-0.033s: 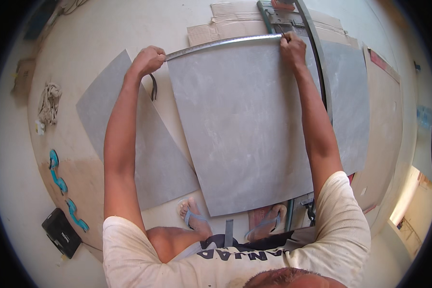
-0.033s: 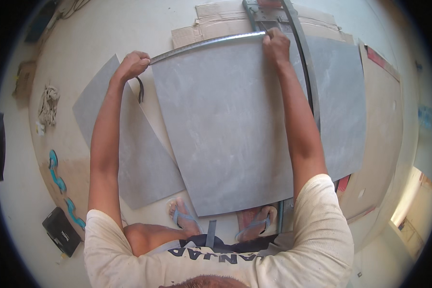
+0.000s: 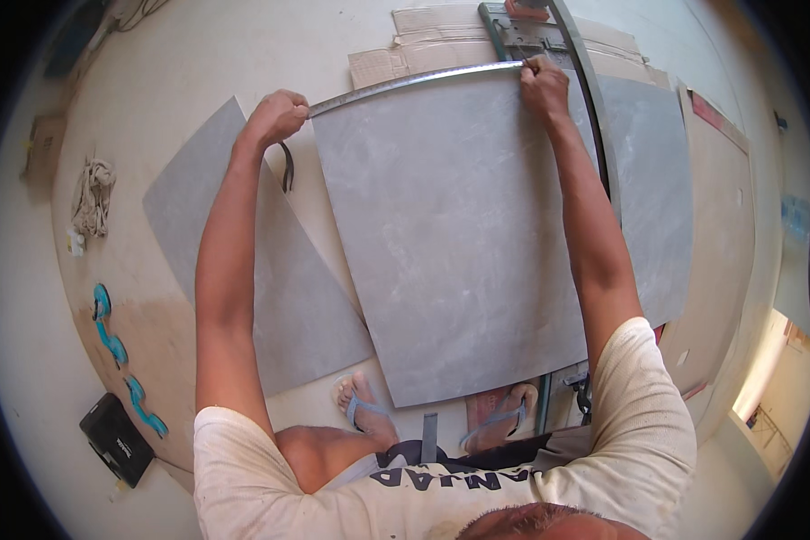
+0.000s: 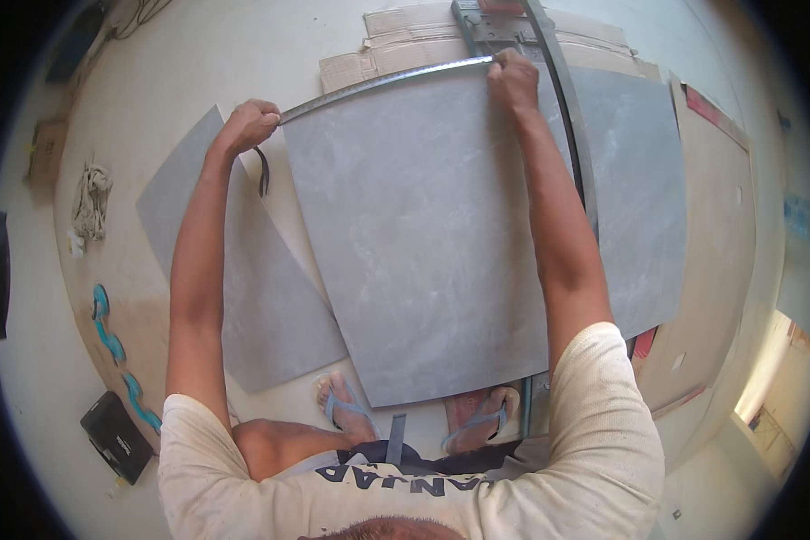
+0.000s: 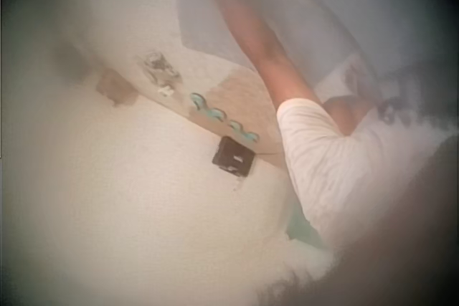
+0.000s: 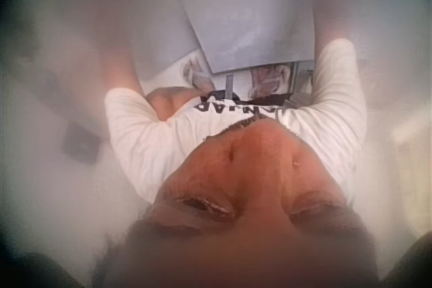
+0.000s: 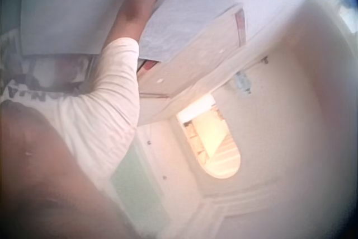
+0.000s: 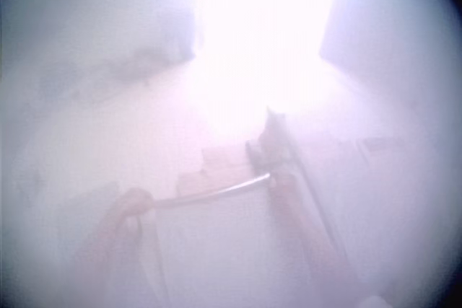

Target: The person measures and marks a large gray tile with a tape measure, then positions it on a manual tile cutter and scores it. They repeat the process with a second tile, measuring, marking, and cutting each one individually.

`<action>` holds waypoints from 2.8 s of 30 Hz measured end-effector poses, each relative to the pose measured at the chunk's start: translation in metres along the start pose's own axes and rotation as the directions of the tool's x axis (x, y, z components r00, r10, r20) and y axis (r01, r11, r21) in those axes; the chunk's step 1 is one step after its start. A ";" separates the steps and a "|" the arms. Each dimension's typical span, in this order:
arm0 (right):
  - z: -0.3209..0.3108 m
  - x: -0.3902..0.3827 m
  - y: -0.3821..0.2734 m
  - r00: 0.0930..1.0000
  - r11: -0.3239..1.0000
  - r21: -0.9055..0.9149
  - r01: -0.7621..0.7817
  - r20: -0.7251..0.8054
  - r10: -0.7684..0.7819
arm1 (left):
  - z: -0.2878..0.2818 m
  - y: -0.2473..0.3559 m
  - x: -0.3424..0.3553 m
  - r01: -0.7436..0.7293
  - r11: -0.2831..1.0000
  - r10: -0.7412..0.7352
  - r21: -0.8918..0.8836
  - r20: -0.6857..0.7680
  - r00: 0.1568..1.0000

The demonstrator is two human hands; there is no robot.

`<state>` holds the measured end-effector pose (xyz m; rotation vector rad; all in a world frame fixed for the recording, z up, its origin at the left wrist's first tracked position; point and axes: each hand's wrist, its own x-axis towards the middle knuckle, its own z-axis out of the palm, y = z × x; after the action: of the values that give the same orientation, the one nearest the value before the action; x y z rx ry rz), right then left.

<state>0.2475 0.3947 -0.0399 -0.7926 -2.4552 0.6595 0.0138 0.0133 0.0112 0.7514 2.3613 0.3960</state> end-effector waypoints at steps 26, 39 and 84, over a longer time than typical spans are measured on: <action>-0.006 -0.015 -0.009 0.986 0.963 0.210 -0.167 0.014 0.168 | 0.007 -0.007 0.001 -0.066 0.990 0.080 0.121 -0.115 0.990; -0.020 -0.041 0.004 0.976 0.970 0.125 -0.209 -0.039 0.215 | 0.003 0.005 -0.001 0.006 0.993 0.000 0.121 -0.057 0.998; -0.009 -0.033 -0.001 0.984 0.981 -0.084 -0.174 0.032 0.177 | 0.003 -0.008 0.005 -0.041 0.999 0.041 -0.009 -0.041 0.998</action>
<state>0.2758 0.3754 -0.0418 -1.0473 -2.4797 0.6470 0.0094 0.0101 0.0026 0.7952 2.3832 0.4442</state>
